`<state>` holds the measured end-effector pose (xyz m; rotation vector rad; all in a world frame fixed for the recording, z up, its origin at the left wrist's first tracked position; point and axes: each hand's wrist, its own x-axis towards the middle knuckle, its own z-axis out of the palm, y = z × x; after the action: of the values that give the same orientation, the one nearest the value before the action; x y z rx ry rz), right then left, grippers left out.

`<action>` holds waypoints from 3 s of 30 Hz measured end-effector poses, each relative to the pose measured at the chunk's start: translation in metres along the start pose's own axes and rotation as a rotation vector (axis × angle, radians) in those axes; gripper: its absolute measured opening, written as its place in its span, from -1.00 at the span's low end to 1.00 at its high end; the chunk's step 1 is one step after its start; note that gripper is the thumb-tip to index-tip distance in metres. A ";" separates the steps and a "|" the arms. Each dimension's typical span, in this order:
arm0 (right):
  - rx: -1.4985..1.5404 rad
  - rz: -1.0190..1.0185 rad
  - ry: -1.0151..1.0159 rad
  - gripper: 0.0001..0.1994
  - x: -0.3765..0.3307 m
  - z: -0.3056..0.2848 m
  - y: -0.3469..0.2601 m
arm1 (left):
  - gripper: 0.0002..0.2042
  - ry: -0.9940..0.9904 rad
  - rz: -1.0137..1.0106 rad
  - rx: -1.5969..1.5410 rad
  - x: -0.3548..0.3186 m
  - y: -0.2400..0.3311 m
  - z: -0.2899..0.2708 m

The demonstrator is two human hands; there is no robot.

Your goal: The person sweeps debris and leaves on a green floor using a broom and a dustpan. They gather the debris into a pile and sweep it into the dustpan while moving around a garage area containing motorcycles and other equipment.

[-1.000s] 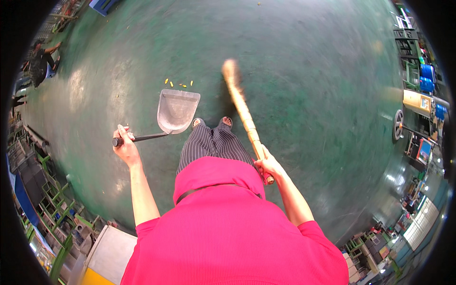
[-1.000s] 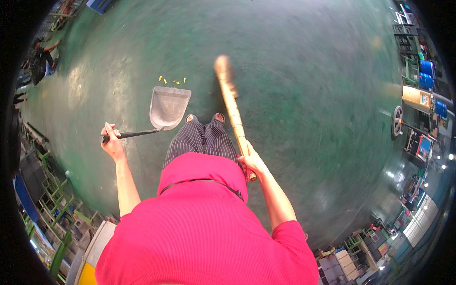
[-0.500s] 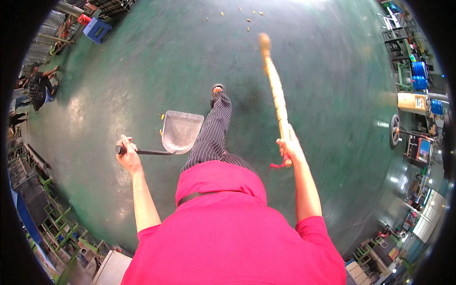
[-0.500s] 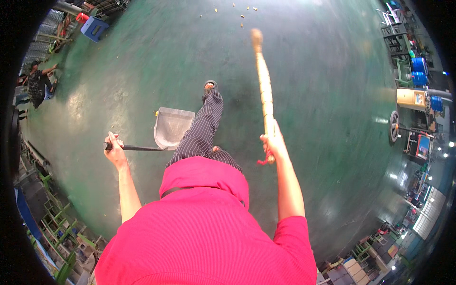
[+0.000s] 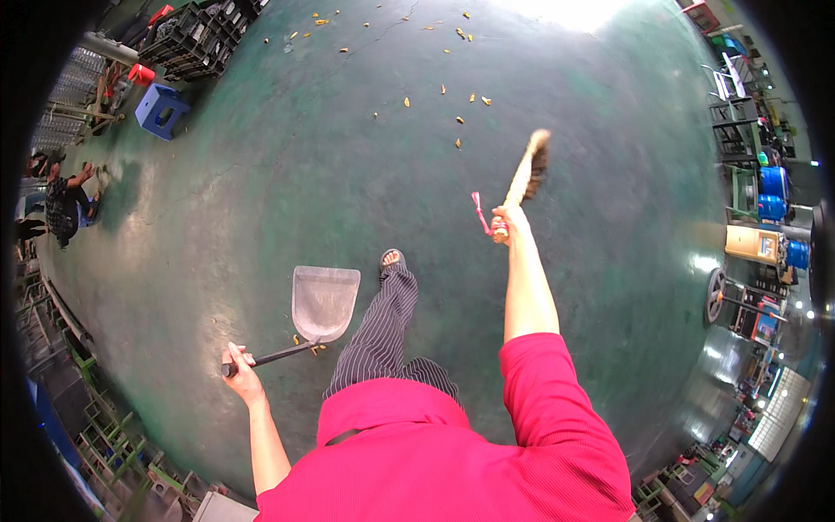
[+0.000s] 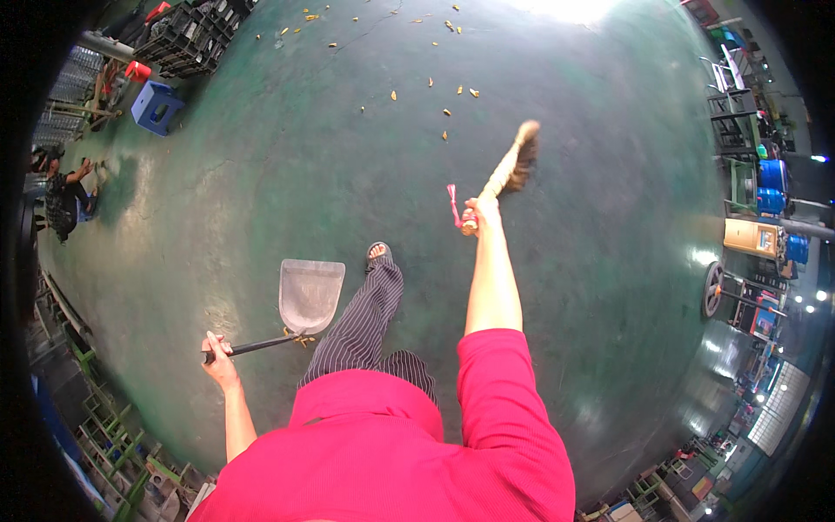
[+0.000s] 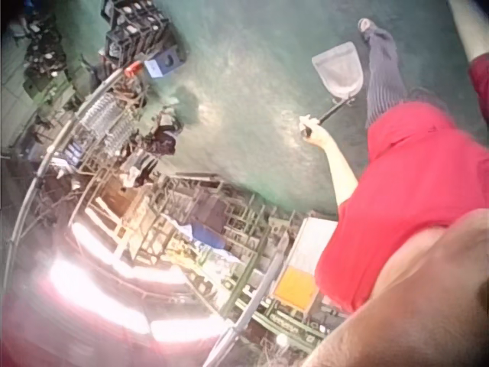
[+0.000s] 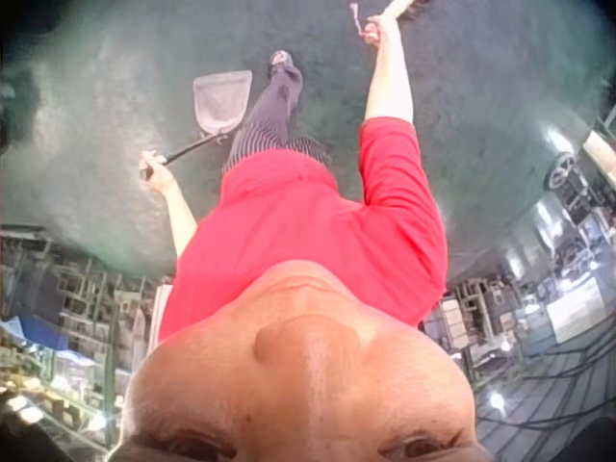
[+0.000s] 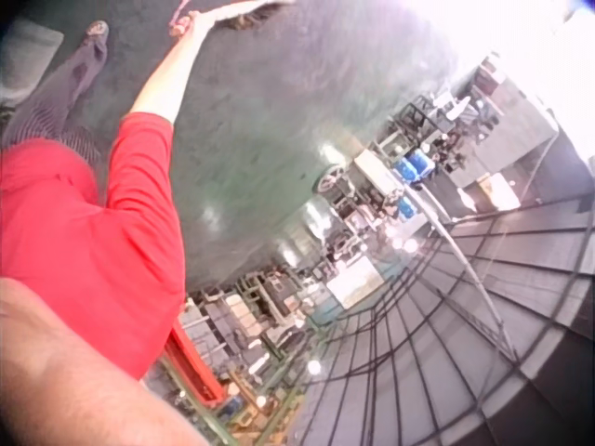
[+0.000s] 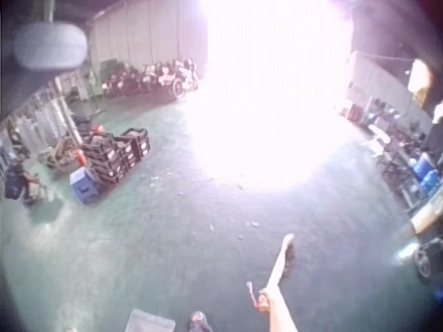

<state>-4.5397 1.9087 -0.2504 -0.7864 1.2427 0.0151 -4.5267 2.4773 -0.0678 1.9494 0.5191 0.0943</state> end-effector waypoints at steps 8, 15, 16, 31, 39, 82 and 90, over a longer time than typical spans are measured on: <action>-0.854 -0.101 0.040 -0.29 0.025 0.095 0.042 | -0.74 -0.010 0.019 0.054 0.031 0.041 0.051; -1.473 0.009 -0.308 -0.18 -0.079 0.135 0.077 | -0.76 0.023 0.002 0.076 0.031 0.070 0.073; -1.438 -0.045 -0.382 -0.18 -0.088 0.134 0.079 | -0.76 0.025 0.005 0.076 0.031 0.075 0.078; -1.972 -0.474 -0.057 -0.74 -0.023 0.002 -0.230 | -0.71 0.238 -0.047 0.151 0.040 0.126 0.215; -1.650 -0.565 0.114 -0.24 0.127 -0.038 -0.403 | -0.73 0.239 -0.083 0.050 0.034 0.156 0.290; -1.533 0.249 -0.951 -0.20 -0.077 0.123 -0.087 | -0.71 0.613 -0.214 0.095 -0.127 0.082 0.190; -2.044 -0.448 -0.793 -0.25 -0.053 0.126 -0.194 | -0.71 0.701 -0.159 0.158 -0.087 0.077 0.181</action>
<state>-4.3723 1.8535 -0.0916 -2.4067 -0.1642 1.2490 -4.5276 2.2620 -0.0635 1.9911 1.1640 0.6663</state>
